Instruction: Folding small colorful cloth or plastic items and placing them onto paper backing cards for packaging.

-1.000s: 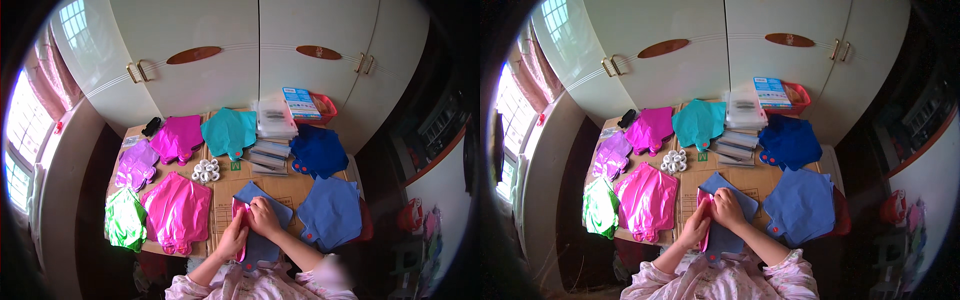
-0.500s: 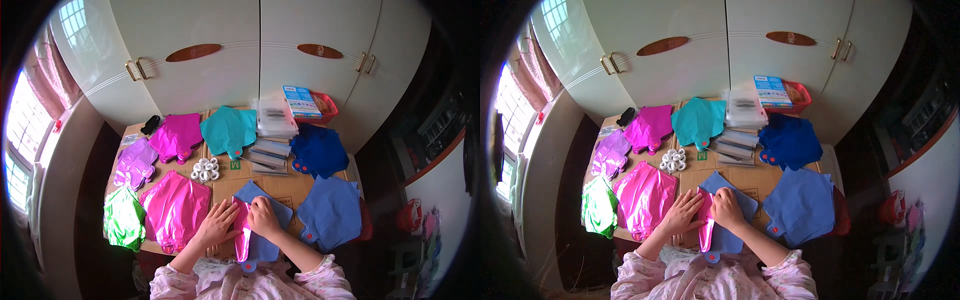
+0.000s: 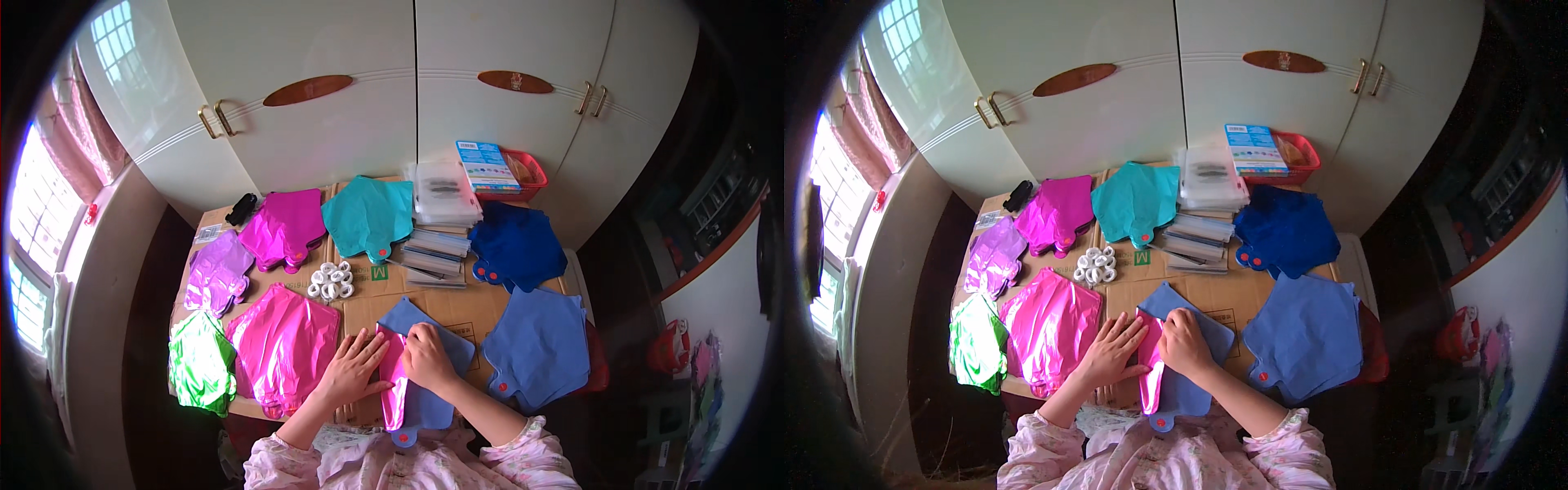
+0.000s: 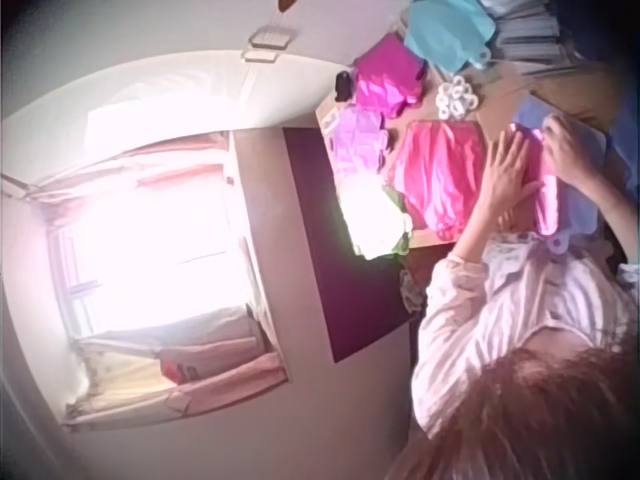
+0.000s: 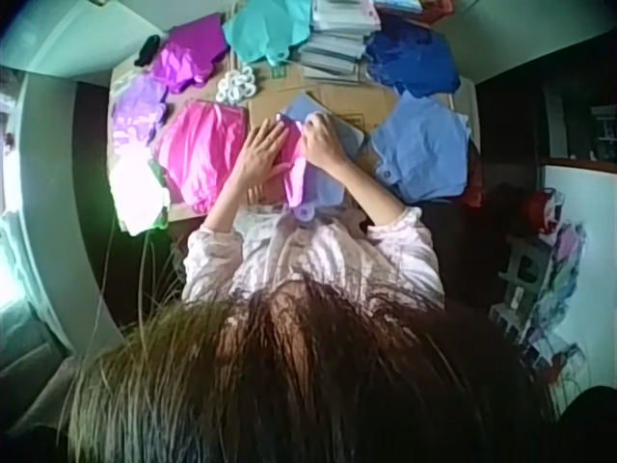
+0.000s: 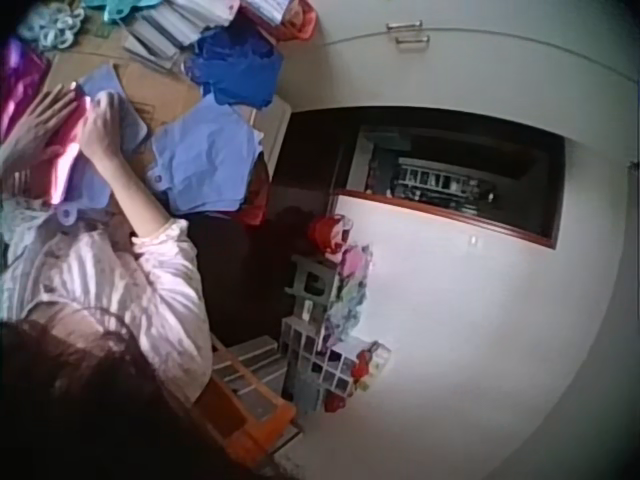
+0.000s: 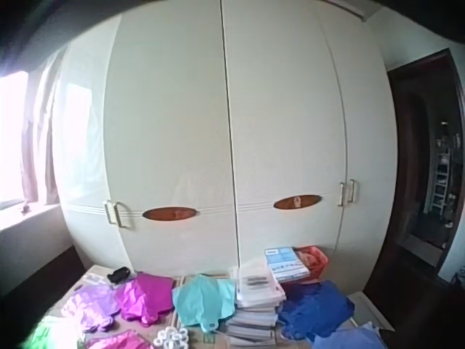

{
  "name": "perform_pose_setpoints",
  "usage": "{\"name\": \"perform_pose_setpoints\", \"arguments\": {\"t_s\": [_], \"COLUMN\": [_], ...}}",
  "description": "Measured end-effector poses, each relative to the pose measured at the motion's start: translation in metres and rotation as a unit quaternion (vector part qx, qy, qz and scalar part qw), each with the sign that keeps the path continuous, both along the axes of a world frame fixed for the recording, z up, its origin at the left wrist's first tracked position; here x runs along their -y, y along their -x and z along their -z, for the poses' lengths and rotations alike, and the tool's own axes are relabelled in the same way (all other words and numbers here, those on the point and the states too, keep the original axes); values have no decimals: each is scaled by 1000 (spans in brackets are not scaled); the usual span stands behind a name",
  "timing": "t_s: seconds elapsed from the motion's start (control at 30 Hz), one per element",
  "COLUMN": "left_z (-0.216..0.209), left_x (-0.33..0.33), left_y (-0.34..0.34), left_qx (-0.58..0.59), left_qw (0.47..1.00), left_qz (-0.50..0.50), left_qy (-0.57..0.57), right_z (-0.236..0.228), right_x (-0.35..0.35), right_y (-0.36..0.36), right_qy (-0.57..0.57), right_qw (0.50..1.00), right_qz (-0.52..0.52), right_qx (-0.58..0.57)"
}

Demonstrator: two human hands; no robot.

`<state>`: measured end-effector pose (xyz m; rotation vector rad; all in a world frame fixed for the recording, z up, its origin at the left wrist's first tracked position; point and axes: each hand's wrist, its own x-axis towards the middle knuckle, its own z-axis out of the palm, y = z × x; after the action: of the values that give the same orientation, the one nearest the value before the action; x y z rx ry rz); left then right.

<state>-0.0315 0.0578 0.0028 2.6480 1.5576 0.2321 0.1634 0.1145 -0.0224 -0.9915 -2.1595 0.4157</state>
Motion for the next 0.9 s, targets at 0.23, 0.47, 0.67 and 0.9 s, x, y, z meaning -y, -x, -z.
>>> {"name": "perform_pose_setpoints", "arguments": {"t_s": [0.23,0.47,0.67,0.9], "left_z": [-3,1,0,-3], "left_x": [0,0,-1,-4], "left_y": [-2,-1,0,5], "left_qx": [-13,-15,-24,-30], "left_qw": [1000,1000,1000,999], "left_qz": [-1,-7,-2,12], "left_qy": [6,9,5,17], "right_z": [-1,-44,-19,-14], "right_x": [0,17,45,51], "right_y": [-1,-1,-7,-11], "right_qy": [9,-121,-35,-23], "right_qw": [1000,983,983,982], "right_qz": [-3,119,-40,-21], "right_qx": [26,70,178,186]}}
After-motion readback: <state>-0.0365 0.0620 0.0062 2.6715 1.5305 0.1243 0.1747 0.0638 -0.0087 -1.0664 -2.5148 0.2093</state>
